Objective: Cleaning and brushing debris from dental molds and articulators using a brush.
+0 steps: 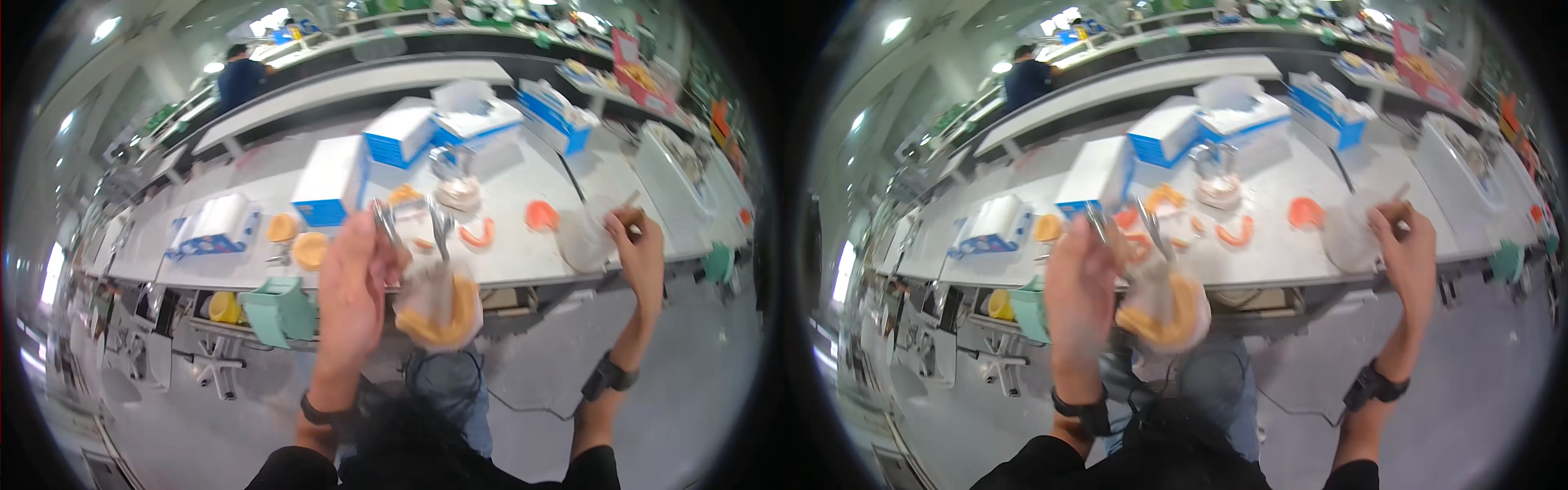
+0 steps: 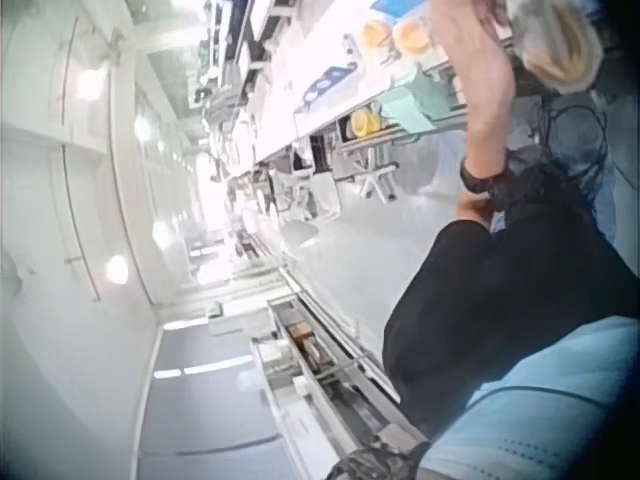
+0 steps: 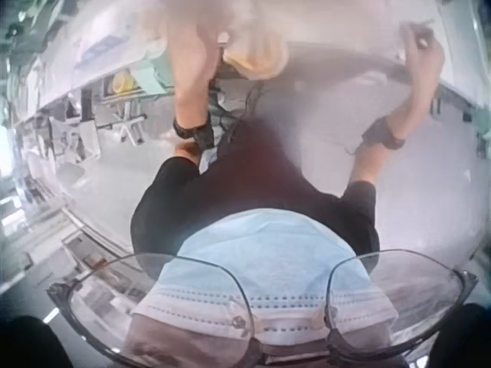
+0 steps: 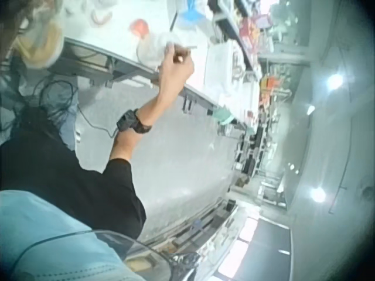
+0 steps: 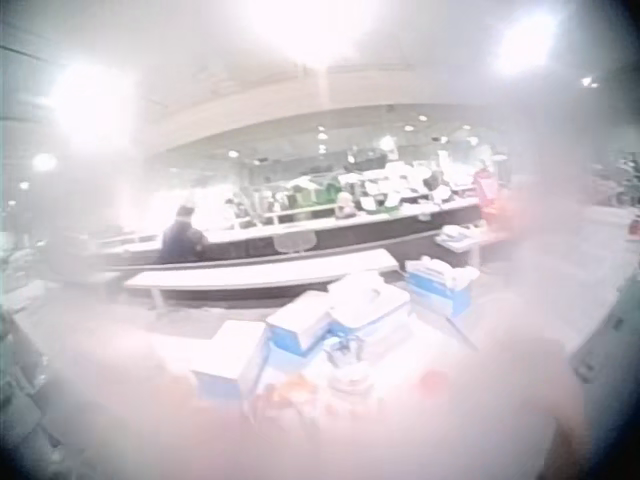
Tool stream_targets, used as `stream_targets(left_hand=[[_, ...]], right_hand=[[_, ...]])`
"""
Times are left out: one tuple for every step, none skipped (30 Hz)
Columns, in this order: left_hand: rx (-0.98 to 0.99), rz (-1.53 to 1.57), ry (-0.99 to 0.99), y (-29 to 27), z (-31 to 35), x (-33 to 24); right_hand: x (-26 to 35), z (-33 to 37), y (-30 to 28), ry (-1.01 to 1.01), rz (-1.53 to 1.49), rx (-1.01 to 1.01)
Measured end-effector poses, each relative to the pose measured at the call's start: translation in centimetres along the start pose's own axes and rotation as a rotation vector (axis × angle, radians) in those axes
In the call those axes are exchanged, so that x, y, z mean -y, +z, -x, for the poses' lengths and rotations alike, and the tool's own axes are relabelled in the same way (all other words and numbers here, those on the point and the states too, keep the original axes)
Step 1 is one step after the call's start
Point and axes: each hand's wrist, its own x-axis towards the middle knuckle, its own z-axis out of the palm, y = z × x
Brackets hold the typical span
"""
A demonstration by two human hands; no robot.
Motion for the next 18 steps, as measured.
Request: stream_targets(left_hand=[[-0.071,0.023,-0.051,-1.7,1.2,0.0],[-0.136,0.058,-0.105,-3.4,2.6,-0.2],[-0.151,0.059,-0.071,-5.0,3.9,-0.3],[-0.128,0.274,-0.260,-6.4,5.3,-0.5],[-0.095,0.490,-0.450,-7.5,6.6,-0.8],[-0.101,0.498,-0.427,-8.0,7.9,-0.7],[-0.253,0.521,-0.527,-8.0,8.7,-0.5],[-0.404,0.546,-0.629,-8.3,9.7,-0.2],[-0.380,0.634,-0.678,-9.5,11.0,1.0],[-0.358,0.638,-0.711,-10.2,12.0,1.9],[-0.331,0.641,-0.750,-10.6,12.7,2.8],[-0.308,0.690,-0.755,-11.1,13.7,3.8],[-0.288,0.738,-0.762,-11.6,14.7,5.0],[-0.274,0.800,-0.809,-12.1,15.7,6.2],[-0.272,0.806,-0.794,-12.3,16.3,7.2],[-0.279,0.868,-0.868,-12.4,17.0,7.9],[-0.285,0.929,-0.941,-12.6,17.5,8.6],[-0.280,0.933,-0.928,-12.8,17.9,9.6]], right_hand=[[0.8,0.2,0.7,0.054,-0.067,-0.047],[1.0,0.2,0.8,0.027,-0.065,-0.060],[1.0,0.2,0.6,-0.001,-0.004,-0.050],[1.3,0.2,0.6,0.003,0.042,-0.054],[1.6,0.3,0.7,0.010,0.090,-0.060],[1.5,0.7,0.7,-0.013,0.085,-0.052],[1.3,0.7,0.7,-0.002,0.111,-0.075],[1.3,0.7,0.8,0.011,0.138,-0.099],[1.5,0.7,1.0,-0.012,0.135,-0.098],[1.5,0.8,1.7,-0.070,0.069,-0.193],[1.6,0.9,2.0,-0.126,0.006,-0.291],[1.9,0.9,2.4,-0.089,0.021,-0.332],[1.6,0.9,2.9,-0.104,0.009,-0.322],[1.0,0.8,3.2,-0.098,0.076,-0.305],[0.8,0.6,3.4,-0.090,0.144,-0.292],[1.3,0.6,3.2,-0.054,0.193,-0.261],[1.2,0.4,3.4,-0.068,0.185,-0.257],[0.9,0.3,3.2,-0.079,0.138,-0.309]])
